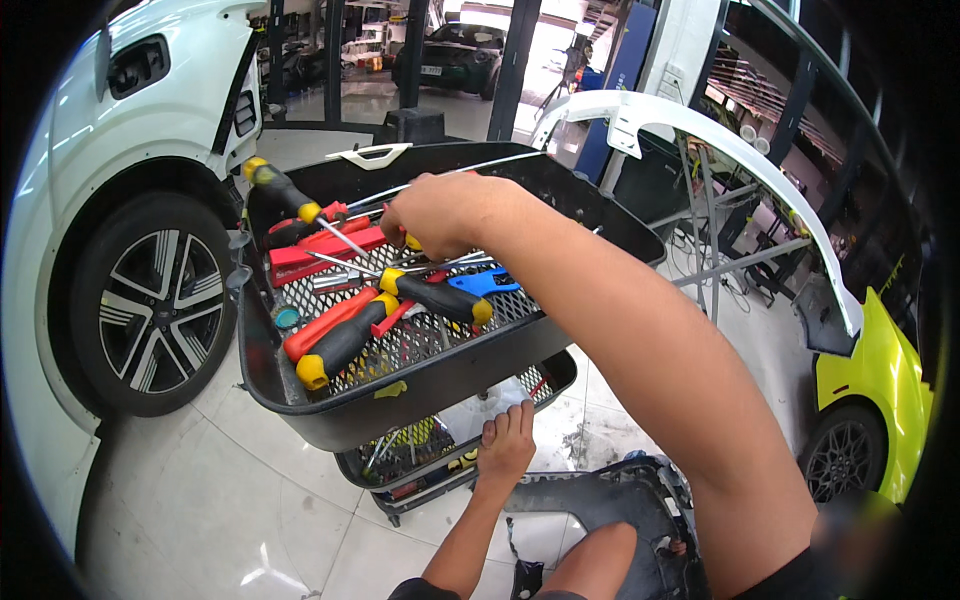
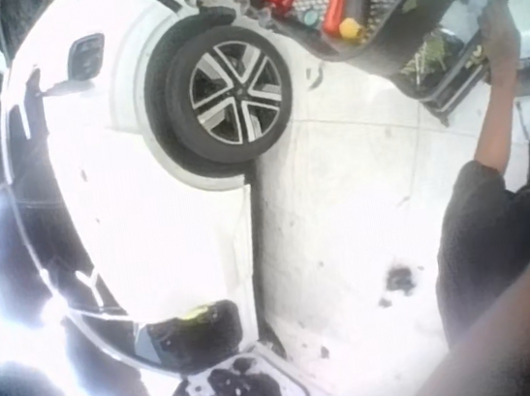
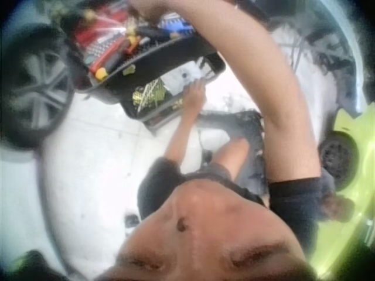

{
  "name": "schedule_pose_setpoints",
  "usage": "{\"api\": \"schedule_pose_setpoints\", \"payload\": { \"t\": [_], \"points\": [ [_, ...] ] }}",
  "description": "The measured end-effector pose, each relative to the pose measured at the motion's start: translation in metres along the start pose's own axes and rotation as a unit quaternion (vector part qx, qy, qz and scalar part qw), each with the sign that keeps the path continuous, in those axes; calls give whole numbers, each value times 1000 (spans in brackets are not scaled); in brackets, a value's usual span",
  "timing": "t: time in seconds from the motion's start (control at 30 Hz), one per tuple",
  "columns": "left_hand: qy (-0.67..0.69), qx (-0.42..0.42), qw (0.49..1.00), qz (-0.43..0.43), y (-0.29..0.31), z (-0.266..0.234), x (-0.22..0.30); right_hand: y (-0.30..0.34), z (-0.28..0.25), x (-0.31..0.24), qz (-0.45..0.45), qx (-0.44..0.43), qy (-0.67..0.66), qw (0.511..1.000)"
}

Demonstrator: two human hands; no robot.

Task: The person selects a screwdriver from a tool cart and then uses it to remove fasteners from a large black plastic car part, likely a wheel arch liner, while another person assists by holding the part steady.

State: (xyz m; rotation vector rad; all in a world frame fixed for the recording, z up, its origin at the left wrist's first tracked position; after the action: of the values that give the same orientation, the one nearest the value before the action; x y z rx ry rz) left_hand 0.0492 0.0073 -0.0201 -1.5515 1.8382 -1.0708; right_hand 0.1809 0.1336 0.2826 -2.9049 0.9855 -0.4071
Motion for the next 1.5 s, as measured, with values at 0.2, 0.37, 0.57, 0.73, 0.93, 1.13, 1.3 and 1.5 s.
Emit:
{"api": "schedule_pose_setpoints", "payload": {
  "t": [0.2,0.37,0.57,0.73,0.93,1.13,1.3,1.5],
  "points": [
    [0,15,1000,14,-4,-5,7,4,-60,58,17,483,-220,848],
    [23,-31,999,25,-2,1,9,59,-77,121,180,770,-295,536],
    [-15,29,999,14,-4,-7,5,68,-36,129,359,648,-611,278],
    [-9,24,1000,10,-4,-9,6,66,-32,129,353,646,-621,271],
    [3,24,1000,2,2,-7,-4,56,-35,122,334,634,-644,267],
    [25,-49,998,6,8,15,2,59,-46,138,278,684,-578,347],
    [-77,26,988,130,5,7,-9,178,-85,73,179,657,-588,435],
    [3,23,999,25,-1,-10,-51,463,-49,-31,177,727,-610,261]
  ]
}}
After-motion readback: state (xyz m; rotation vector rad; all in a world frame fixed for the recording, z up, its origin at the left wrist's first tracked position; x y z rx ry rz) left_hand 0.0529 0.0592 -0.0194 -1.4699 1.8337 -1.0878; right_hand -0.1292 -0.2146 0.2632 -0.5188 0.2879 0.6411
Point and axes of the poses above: each hand's wrist, its own y-axis away from the middle knuckle, its own z-axis out of the palm, x = y × z, the point moved 7 cm from there along -y, towards the middle knuckle, and after that the axes turned 13 degrees about x, right-handed, at the moved point
